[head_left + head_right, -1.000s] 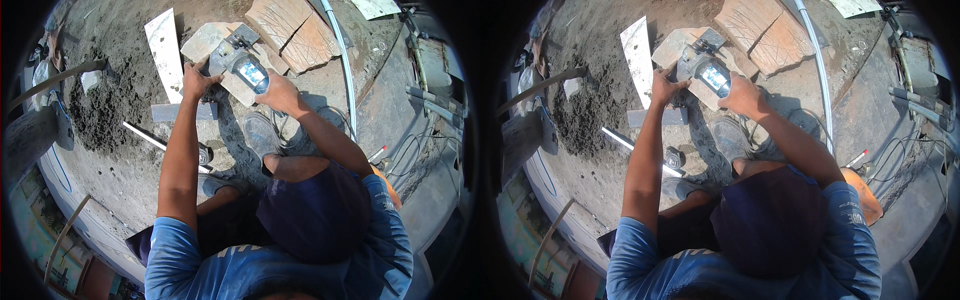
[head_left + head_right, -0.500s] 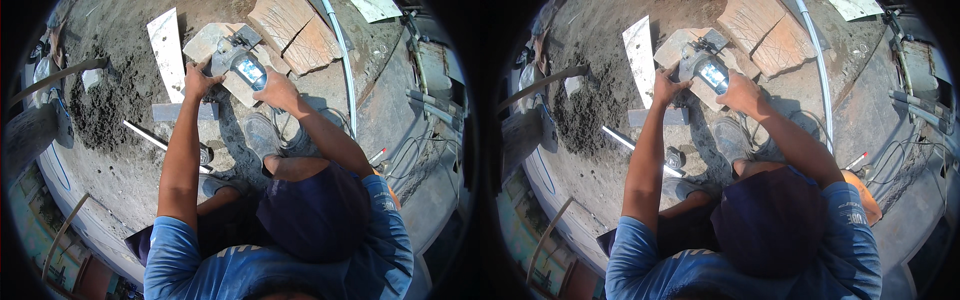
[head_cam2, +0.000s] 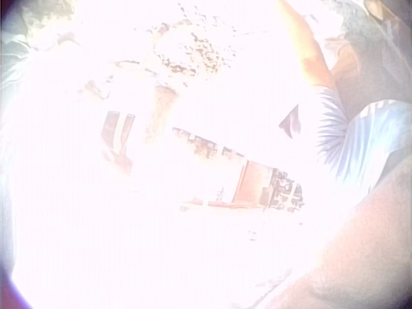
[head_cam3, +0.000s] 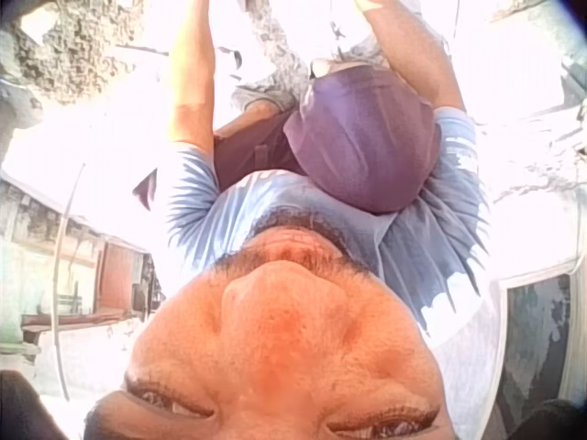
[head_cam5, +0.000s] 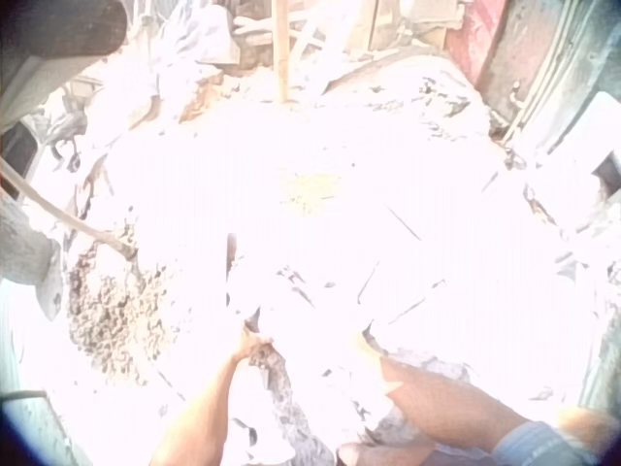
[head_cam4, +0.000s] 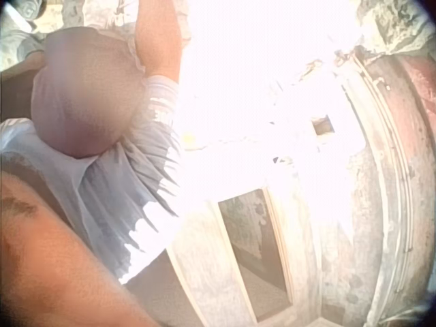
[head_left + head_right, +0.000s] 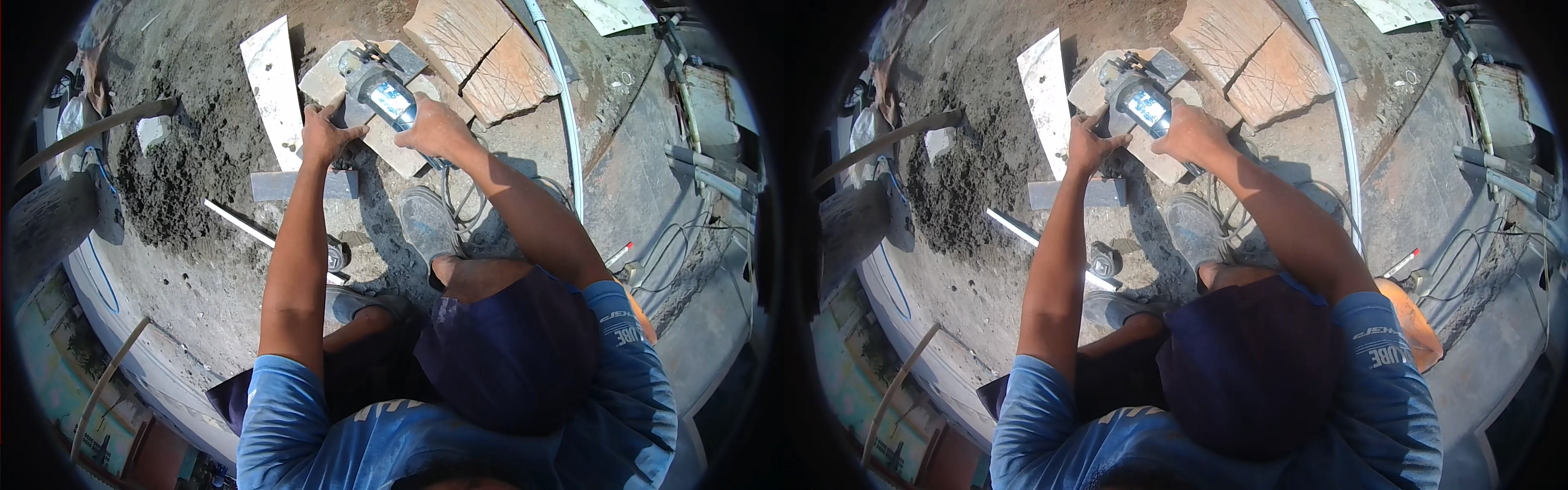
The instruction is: The person uses an angle grinder to cut rectangular tiles on a construction site. They hold the tiles with one hand and guide the grinder with the other, cutting multiple pieces and placing them aside.
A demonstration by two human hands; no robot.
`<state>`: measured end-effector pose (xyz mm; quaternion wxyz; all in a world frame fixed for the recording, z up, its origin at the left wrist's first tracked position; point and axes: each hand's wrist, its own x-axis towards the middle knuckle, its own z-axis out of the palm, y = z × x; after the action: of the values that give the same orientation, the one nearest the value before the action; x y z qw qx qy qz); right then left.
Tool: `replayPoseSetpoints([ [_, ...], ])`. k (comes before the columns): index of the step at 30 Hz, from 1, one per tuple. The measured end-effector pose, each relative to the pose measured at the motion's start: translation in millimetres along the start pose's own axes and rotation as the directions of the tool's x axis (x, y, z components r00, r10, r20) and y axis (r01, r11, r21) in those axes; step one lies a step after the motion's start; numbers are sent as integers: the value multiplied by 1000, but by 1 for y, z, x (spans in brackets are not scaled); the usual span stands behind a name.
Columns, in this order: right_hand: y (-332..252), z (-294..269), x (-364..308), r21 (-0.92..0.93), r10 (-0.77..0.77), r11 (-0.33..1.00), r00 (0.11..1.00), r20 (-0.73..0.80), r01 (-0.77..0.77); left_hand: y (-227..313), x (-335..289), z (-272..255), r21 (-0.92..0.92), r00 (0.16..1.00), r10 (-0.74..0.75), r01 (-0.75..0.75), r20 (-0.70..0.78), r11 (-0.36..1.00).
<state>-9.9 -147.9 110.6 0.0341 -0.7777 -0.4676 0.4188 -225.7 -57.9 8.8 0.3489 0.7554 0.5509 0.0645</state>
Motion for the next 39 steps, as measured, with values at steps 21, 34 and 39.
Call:
replayPoseSetpoints([
  [21, 9, -4, -22, 36, 3, 999, 1000, 14, -4, -3, 1, -2, -26, 1000, -7, 7, 5, 1000],
  [34, 29, 2, -49, 32, -7, 999, 1000, -28, 8, -4, 3, 0, -32, 1000, -16, 16, 12, 999],
  [39, 35, 5, -54, 40, 8, 999, 1000, 1, -8, -7, -1, 1, -25, 999, 15, -16, -31, 1000],
])
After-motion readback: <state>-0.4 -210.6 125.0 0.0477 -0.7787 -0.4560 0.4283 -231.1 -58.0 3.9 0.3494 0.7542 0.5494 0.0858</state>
